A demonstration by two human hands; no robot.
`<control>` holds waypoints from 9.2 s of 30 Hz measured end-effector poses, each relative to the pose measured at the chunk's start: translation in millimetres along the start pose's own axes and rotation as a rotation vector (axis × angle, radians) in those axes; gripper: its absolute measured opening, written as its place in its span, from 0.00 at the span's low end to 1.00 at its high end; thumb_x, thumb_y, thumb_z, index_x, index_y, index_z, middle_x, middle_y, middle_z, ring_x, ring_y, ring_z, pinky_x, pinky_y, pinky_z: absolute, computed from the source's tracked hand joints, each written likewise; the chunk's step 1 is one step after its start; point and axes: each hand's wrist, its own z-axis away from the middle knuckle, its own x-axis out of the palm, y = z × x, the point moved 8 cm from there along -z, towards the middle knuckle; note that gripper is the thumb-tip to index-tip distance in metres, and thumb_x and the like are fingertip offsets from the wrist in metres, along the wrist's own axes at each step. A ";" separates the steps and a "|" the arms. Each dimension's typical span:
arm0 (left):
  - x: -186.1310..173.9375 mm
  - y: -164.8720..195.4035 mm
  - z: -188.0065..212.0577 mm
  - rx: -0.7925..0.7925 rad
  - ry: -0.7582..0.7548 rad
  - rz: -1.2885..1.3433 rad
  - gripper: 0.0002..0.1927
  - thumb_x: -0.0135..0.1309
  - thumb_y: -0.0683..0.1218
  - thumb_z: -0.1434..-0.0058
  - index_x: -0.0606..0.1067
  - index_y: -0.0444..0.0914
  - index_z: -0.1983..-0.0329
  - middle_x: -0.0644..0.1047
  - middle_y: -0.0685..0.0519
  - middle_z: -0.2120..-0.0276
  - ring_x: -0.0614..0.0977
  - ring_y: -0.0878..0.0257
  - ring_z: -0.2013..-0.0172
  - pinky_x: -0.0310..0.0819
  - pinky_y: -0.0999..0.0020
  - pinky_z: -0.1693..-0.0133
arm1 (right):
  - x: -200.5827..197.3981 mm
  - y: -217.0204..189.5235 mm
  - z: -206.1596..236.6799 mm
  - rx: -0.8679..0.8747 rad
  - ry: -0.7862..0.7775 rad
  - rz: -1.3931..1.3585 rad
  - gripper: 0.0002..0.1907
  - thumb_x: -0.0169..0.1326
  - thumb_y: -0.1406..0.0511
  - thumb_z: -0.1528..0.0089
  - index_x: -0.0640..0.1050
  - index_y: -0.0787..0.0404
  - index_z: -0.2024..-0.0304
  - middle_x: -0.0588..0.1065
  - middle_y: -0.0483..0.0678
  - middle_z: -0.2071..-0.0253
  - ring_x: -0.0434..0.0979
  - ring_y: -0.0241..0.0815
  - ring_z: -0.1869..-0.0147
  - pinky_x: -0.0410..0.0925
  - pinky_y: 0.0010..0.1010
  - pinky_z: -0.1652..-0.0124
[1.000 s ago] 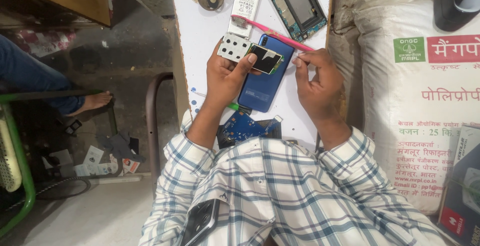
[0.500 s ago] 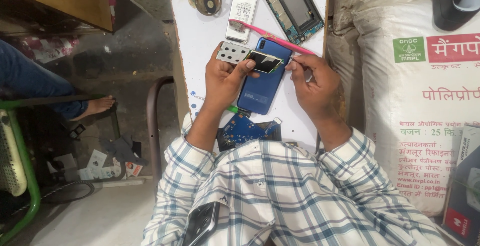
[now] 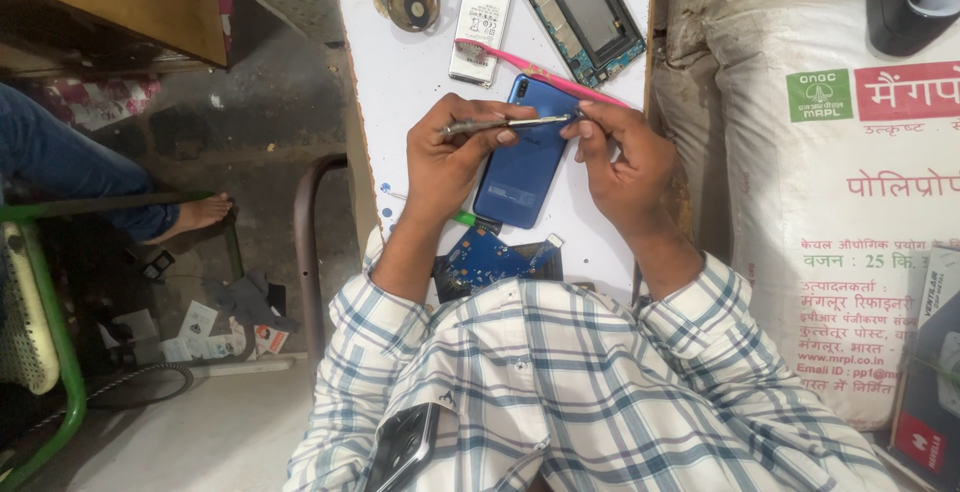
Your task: The person holds a blue smartphone and brushes its back and edges with a pink toothbrush. They then pick up a small display panel, peel a protective film off it, and press and align the film onto the panel with their fingers.
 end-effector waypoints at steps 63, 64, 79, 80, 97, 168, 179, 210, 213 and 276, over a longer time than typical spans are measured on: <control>14.7 10.6 -4.6 0.023 0.000 -0.588 0.10 0.62 0.41 0.34 0.77 0.33 0.52 0.84 0.49 0.60 0.86 0.65 0.57 0.82 0.73 0.55 | -13.5 -27.7 -2.6 -0.177 0.115 0.246 0.10 0.64 0.77 0.34 0.78 0.66 0.53 0.76 0.50 0.56 0.77 0.39 0.56 0.70 0.26 0.57; 16.3 12.6 -4.7 0.043 -0.011 -0.601 0.10 0.62 0.41 0.34 0.77 0.33 0.53 0.84 0.49 0.60 0.87 0.64 0.57 0.82 0.72 0.53 | -13.4 -28.0 -1.5 -0.183 0.107 0.265 0.10 0.64 0.78 0.34 0.78 0.66 0.53 0.77 0.50 0.56 0.77 0.40 0.55 0.70 0.25 0.57; 22.3 15.5 -5.8 0.059 -0.058 -0.662 0.09 0.63 0.42 0.36 0.78 0.34 0.57 0.85 0.50 0.63 0.88 0.64 0.61 0.81 0.72 0.57 | -15.7 -21.7 -1.1 -0.089 0.136 0.163 0.09 0.62 0.78 0.33 0.78 0.68 0.52 0.76 0.51 0.55 0.74 0.35 0.56 0.69 0.24 0.57; 22.2 15.5 -6.2 0.060 -0.059 -0.660 0.09 0.63 0.42 0.36 0.78 0.34 0.57 0.84 0.50 0.64 0.88 0.64 0.61 0.81 0.72 0.57 | -16.0 -22.4 -1.3 -0.090 0.136 0.174 0.09 0.62 0.78 0.33 0.78 0.68 0.52 0.76 0.52 0.55 0.75 0.36 0.56 0.69 0.25 0.57; 32.1 30.4 -5.1 0.127 -0.096 -0.673 0.08 0.59 0.43 0.32 0.80 0.37 0.52 0.84 0.51 0.61 0.86 0.66 0.62 0.79 0.72 0.59 | -13.0 -38.7 -1.4 -0.188 0.084 0.315 0.06 0.59 0.75 0.30 0.76 0.65 0.52 0.74 0.52 0.56 0.77 0.43 0.52 0.71 0.29 0.55; 25.4 20.0 -6.9 0.062 -0.102 -0.643 0.07 0.59 0.43 0.32 0.80 0.35 0.54 0.84 0.50 0.62 0.86 0.65 0.62 0.79 0.71 0.60 | -5.9 -37.2 -2.1 -0.265 0.060 0.352 0.07 0.60 0.79 0.33 0.78 0.65 0.56 0.72 0.50 0.60 0.75 0.43 0.58 0.69 0.32 0.58; 24.6 17.8 -6.6 0.019 -0.097 -0.642 0.06 0.59 0.43 0.32 0.80 0.35 0.55 0.84 0.52 0.67 0.82 0.69 0.71 0.75 0.74 0.68 | -5.2 -35.8 -0.9 -0.248 0.035 0.359 0.08 0.61 0.78 0.34 0.80 0.65 0.56 0.68 0.48 0.63 0.71 0.39 0.60 0.67 0.28 0.62; 27.5 18.5 -10.5 0.095 -0.132 -0.680 0.07 0.59 0.44 0.32 0.80 0.36 0.56 0.84 0.51 0.63 0.86 0.66 0.66 0.79 0.71 0.64 | -3.8 -31.7 -2.9 -0.266 0.020 0.378 0.09 0.63 0.79 0.36 0.81 0.64 0.56 0.67 0.47 0.66 0.69 0.38 0.63 0.65 0.28 0.65; 29.1 17.7 -10.7 0.098 -0.142 -0.691 0.07 0.59 0.45 0.32 0.80 0.36 0.56 0.84 0.51 0.63 0.86 0.66 0.65 0.79 0.71 0.64 | -3.0 -32.7 -2.0 -0.261 0.018 0.392 0.10 0.63 0.79 0.36 0.81 0.63 0.56 0.67 0.47 0.66 0.70 0.37 0.63 0.65 0.27 0.65; 10.8 11.5 -5.1 0.049 0.017 -0.503 0.08 0.61 0.41 0.33 0.77 0.34 0.53 0.83 0.52 0.61 0.85 0.70 0.60 0.80 0.76 0.57 | -15.3 -15.8 7.4 -0.100 0.158 0.042 0.08 0.54 0.79 0.29 0.73 0.67 0.50 0.68 0.52 0.47 0.73 0.38 0.45 0.72 0.24 0.50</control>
